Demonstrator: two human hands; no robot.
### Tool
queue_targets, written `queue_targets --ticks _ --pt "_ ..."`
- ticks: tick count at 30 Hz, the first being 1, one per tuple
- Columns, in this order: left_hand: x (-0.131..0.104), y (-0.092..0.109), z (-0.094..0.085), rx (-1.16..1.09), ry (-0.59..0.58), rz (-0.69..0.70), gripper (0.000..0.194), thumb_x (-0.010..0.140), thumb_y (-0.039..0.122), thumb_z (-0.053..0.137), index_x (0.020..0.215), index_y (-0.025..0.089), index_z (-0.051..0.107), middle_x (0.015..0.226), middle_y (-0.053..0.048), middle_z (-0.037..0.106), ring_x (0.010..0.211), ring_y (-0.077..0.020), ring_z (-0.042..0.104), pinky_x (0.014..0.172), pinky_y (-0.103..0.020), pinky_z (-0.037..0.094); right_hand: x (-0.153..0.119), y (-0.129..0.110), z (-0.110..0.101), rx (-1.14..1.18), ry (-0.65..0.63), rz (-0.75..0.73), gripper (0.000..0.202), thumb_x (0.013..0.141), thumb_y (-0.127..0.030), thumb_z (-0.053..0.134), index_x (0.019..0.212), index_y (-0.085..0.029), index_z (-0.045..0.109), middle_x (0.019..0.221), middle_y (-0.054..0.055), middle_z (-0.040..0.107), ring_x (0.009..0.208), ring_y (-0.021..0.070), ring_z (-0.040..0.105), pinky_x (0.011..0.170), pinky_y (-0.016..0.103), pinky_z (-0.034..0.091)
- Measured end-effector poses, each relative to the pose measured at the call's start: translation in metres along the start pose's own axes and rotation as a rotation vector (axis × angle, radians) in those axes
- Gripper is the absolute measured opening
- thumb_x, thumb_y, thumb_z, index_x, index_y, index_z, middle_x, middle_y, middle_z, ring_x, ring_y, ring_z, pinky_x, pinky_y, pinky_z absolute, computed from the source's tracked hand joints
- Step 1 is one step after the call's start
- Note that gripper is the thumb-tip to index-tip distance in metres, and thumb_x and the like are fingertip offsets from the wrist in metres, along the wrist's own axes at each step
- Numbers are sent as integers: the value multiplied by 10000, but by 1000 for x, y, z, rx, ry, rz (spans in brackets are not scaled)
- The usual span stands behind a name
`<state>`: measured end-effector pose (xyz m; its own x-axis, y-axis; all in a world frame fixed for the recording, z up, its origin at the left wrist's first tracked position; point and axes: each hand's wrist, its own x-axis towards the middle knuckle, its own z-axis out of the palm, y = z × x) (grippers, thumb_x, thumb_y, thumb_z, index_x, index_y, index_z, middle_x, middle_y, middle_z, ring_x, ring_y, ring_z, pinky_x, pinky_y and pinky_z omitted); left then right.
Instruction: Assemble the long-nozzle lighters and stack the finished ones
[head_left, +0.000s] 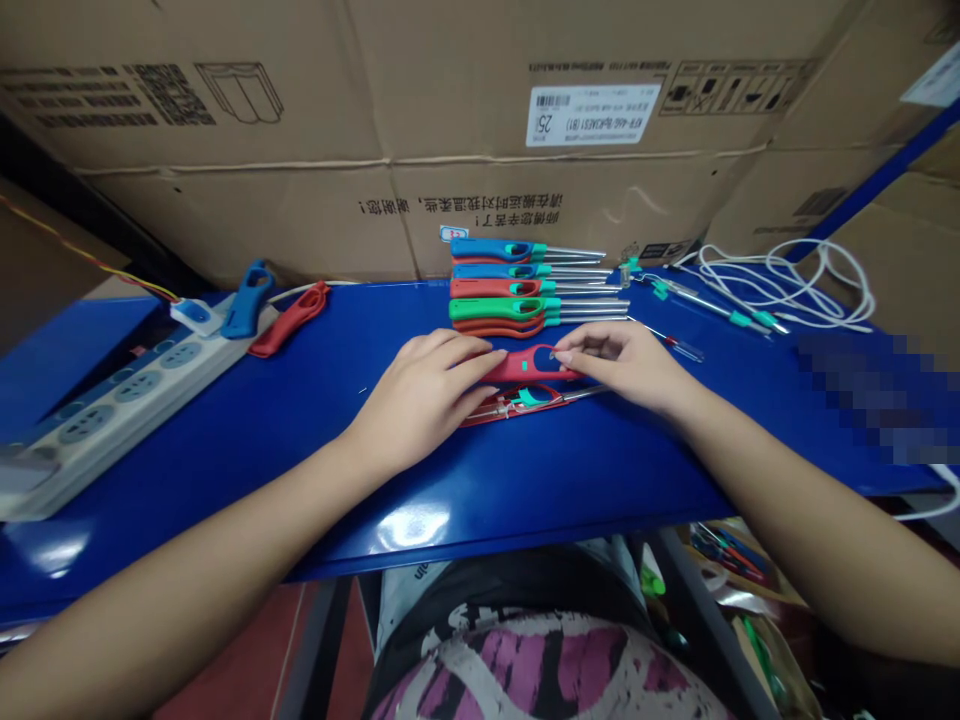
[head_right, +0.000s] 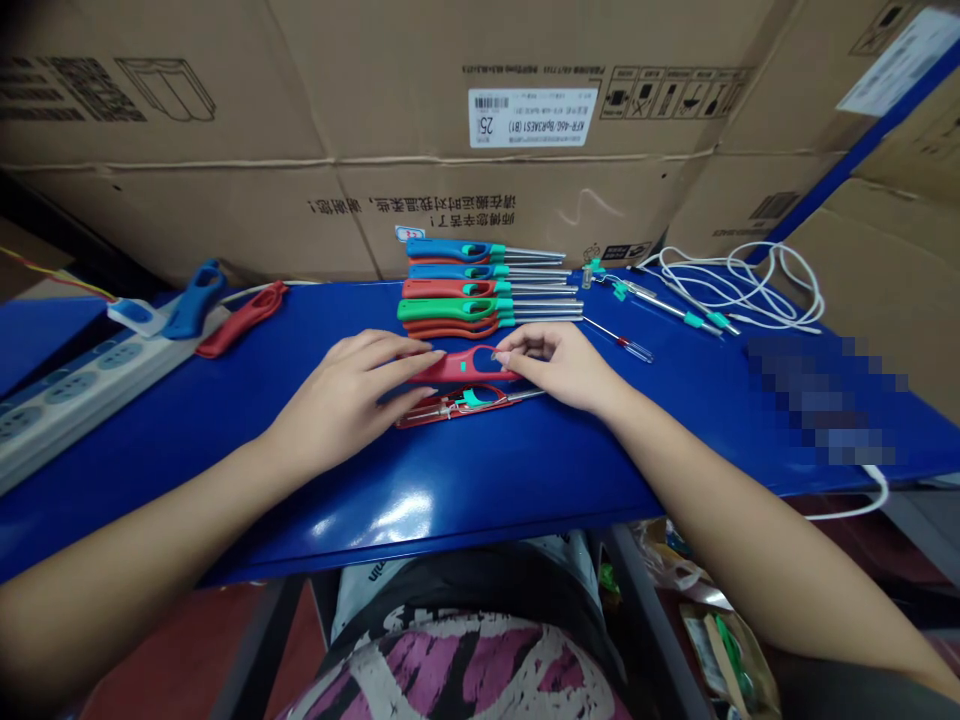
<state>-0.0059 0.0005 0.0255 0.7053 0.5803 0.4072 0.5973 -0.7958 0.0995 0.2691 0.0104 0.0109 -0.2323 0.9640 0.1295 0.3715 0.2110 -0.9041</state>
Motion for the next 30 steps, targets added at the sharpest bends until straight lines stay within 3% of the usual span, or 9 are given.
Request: queue_targets --ticks 5,11,14,19,30 --pt "-1 0 1 -7 -83 48 292 1014 269 509 1238 156 657 1149 -111 702 1040 -247 637 893 -381 528 -2 0 1 -47 -135 22 297 841 -407 689 1012 -171 747 835 52 750 716 174 670 656 306 538" --pt "1 5 -9 -45 -241 43 281 1004 320 522 1123 143 705 1003 -104 712 921 -235 674 824 -363 542 -6 -2 2 -346 -260 -287 396 844 -385 719 1193 -200 693 1001 65 703 885 205 635 804 347 512" --pt "1 7 -11 -37 -282 31 264 999 310 522 1075 149 717 973 -98 704 901 -236 673 810 -363 536 -6 -1 2 -418 -302 -359 376 866 -385 708 1197 -210 674 1058 82 675 954 221 623 853 366 501" --pt "0 6 -9 -7 -309 39 220 974 277 554 1063 162 718 973 -94 702 918 -239 668 819 -365 530 -5 4 2 -481 -331 -373 350 904 -406 669 1204 -226 658 1133 94 644 1075 250 601 959 427 460" --pt "1 7 -10 -21 -333 5 232 971 287 566 1069 151 726 987 -93 706 924 -253 675 811 -386 542 -7 4 3 -538 -340 -381 342 930 -431 641 1214 -241 654 1153 85 660 1101 254 599 976 429 409"
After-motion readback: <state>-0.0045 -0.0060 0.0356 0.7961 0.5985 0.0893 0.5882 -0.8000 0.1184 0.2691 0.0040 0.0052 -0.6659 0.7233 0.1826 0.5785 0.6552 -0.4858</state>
